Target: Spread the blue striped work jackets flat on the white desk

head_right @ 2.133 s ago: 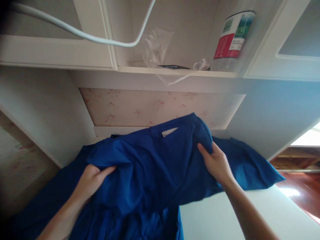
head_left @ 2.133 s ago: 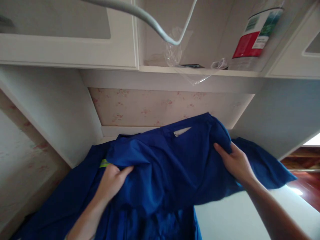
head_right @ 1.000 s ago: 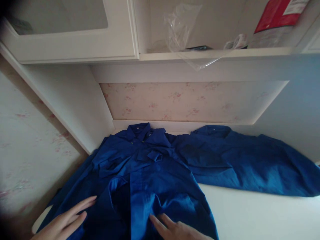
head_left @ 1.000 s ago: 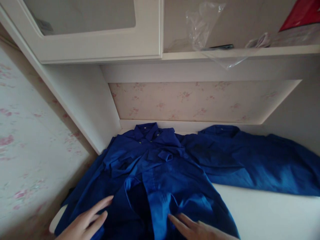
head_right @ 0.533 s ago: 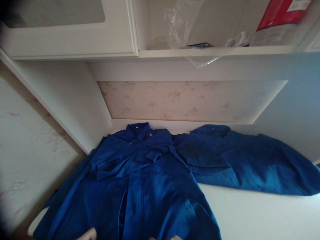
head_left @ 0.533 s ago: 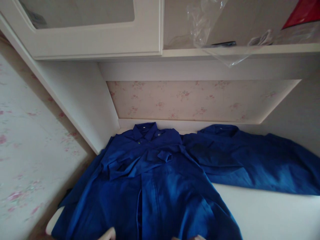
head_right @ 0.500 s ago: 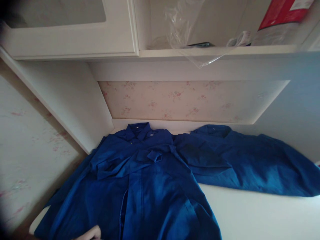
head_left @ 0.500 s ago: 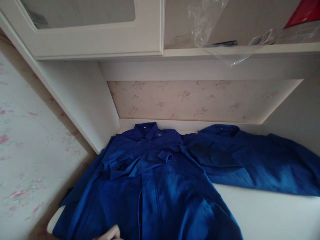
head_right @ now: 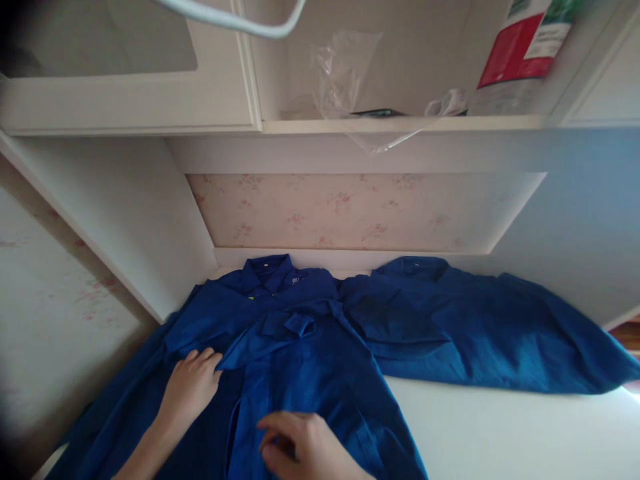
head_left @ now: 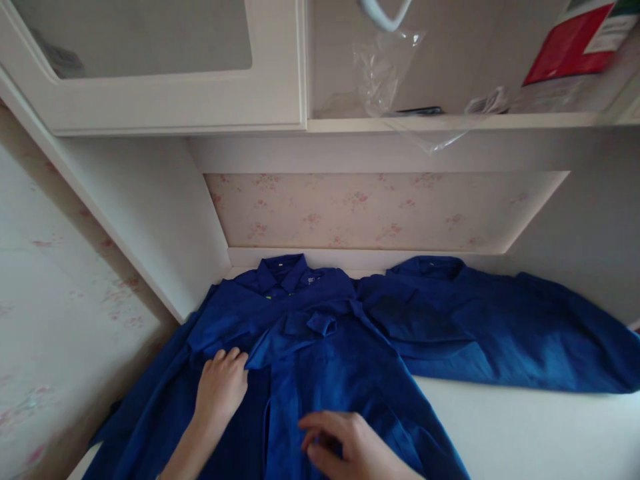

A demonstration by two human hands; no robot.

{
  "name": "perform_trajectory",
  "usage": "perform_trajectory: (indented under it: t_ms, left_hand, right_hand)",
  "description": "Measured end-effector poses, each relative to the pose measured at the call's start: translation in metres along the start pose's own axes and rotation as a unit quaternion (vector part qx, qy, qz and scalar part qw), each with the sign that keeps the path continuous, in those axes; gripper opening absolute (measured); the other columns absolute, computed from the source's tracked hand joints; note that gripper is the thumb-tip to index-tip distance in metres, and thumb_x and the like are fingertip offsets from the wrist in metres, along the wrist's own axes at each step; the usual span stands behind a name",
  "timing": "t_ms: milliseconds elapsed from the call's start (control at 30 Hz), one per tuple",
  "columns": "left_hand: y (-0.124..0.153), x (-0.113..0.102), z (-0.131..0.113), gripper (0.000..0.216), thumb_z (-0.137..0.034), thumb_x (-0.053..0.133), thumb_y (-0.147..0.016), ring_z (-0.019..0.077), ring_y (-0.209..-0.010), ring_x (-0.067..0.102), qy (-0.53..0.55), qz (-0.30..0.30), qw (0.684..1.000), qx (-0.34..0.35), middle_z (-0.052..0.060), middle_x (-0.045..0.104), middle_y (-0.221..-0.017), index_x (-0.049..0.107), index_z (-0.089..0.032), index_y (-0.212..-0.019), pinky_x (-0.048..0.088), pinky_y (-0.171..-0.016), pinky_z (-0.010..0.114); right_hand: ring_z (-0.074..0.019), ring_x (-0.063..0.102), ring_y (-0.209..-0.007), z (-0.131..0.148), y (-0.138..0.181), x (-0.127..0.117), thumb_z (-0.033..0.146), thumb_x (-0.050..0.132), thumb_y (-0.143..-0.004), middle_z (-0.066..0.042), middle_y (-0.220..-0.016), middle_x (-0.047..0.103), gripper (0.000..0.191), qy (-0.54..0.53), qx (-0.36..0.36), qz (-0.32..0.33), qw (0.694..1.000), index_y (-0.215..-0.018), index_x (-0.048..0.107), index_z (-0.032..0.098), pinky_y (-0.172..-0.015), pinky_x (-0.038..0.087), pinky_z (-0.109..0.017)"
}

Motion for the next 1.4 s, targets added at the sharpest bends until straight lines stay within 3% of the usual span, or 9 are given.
perform_trajectory:
  t_ms: [133,267,467,633,800,967,1100,1233,1400]
  left_hand:
    - [0.008,-0.035,-0.049,0.037,-0.011,0.041,-0.091,0.0261,-0.095,0.060,0.040,-0.055,0.996,0.057,0.007,0.067,-0.104,0.068,-0.024,-0.111,0.045,-0.082,0.040]
    - [0.021,-0.055,-0.096,0.030,-0.015,0.042,-0.094,0.0226,-0.093,0.062,0.192,-0.024,0.973,0.125,0.004,0.066,-0.097,0.068,-0.027,-0.105,0.047,-0.084,0.037]
    - [0.032,-0.083,-0.082,0.023,-0.031,0.049,-0.096,0.0123,-0.078,0.064,0.407,0.021,0.905,0.124,0.000,0.066,-0.096,0.065,-0.029,-0.112,0.051,-0.072,0.019]
    - [0.043,-0.093,-0.109,0.020,-0.022,0.053,-0.093,0.0167,-0.093,0.064,0.373,-0.005,0.906,0.199,0.000,0.068,-0.099,0.067,-0.031,-0.105,0.052,-0.087,0.026]
    - [0.050,-0.088,-0.151,0.030,-0.015,0.053,-0.089,0.0172,-0.093,0.065,0.402,-0.063,0.884,0.229,0.008,0.065,-0.111,0.062,-0.027,-0.115,0.054,-0.086,0.028]
    - [0.015,-0.058,-0.104,0.030,-0.034,0.051,-0.095,0.0199,-0.103,0.064,0.349,-0.112,0.921,0.134,0.010,0.061,-0.117,0.058,-0.025,-0.122,0.051,-0.097,0.034]
    - [-0.016,0.014,-0.061,0.051,-0.046,0.059,-0.087,0.0305,-0.112,0.061,0.219,-0.068,0.971,0.070,0.012,0.059,-0.128,0.057,-0.021,-0.130,0.051,-0.097,0.044]
    - [-0.025,0.054,-0.049,0.032,-0.035,0.044,-0.094,0.0217,-0.090,0.069,0.218,-0.027,0.973,0.065,0.005,0.068,-0.108,0.068,-0.024,-0.111,0.055,-0.081,0.031]
    - [-0.020,0.012,0.031,0.041,-0.043,0.035,-0.094,0.0268,-0.089,0.069,0.222,-0.117,0.966,-0.068,0.010,0.071,-0.101,0.066,-0.018,-0.103,0.055,-0.081,0.037]
  right_hand:
    - [-0.0139,0.067,-0.072,-0.039,-0.014,-0.045,0.030,0.054,-0.088,-0.005,-0.118,0.066,0.055,-0.081,0.078,-0.133,0.985,-0.141,0.040,0.027,-0.059,0.049,-0.025]
    - [-0.0154,0.067,-0.077,-0.067,-0.044,-0.057,0.022,0.063,-0.080,-0.006,-0.126,0.062,0.086,0.046,0.096,-0.153,0.982,-0.153,0.019,0.031,-0.074,0.051,-0.030]
    - [-0.0259,0.068,-0.091,-0.076,-0.075,-0.061,0.026,0.060,-0.083,-0.007,-0.098,0.071,0.043,0.166,0.121,-0.174,0.963,-0.126,0.053,0.021,-0.077,0.047,-0.033]
    - [-0.0249,0.068,-0.084,-0.038,-0.062,-0.050,0.029,0.061,-0.079,-0.012,-0.119,0.066,0.081,0.107,0.024,-0.210,0.971,-0.150,0.023,0.020,-0.074,0.050,-0.034]
    - [-0.0273,0.066,-0.091,-0.021,-0.041,-0.083,0.032,0.071,-0.069,-0.003,-0.098,0.072,0.043,-0.049,-0.052,-0.238,0.969,-0.112,0.069,0.027,-0.085,0.050,-0.038]
    - [-0.0151,0.056,-0.052,-0.103,0.017,-0.200,0.057,0.035,-0.090,-0.003,-0.075,0.067,0.042,-0.214,0.094,-0.479,0.846,-0.107,0.055,0.023,-0.052,0.050,-0.028]
    - [-0.0117,0.050,-0.044,-0.163,0.076,-0.233,0.050,0.040,-0.088,-0.004,-0.078,0.068,0.033,-0.246,0.181,-0.529,0.791,-0.107,0.047,0.025,-0.048,0.048,-0.027]
    - [-0.0165,0.060,-0.057,-0.185,0.115,-0.226,0.040,0.065,-0.072,-0.007,-0.089,0.070,0.046,-0.193,0.234,-0.498,0.812,-0.114,0.055,0.022,-0.055,0.052,-0.032]
    - [-0.0332,0.058,-0.109,-0.176,0.130,-0.243,0.026,0.072,-0.056,-0.009,-0.113,0.066,0.058,0.044,0.204,-0.442,0.873,-0.113,0.065,0.025,-0.099,0.043,-0.052]
Point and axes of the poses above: each hand's wrist, its own y-axis away from the middle knuckle, its own x-axis out of the palm, z = x × y, the point moved 8 cm from there along -y, towards the middle knuckle
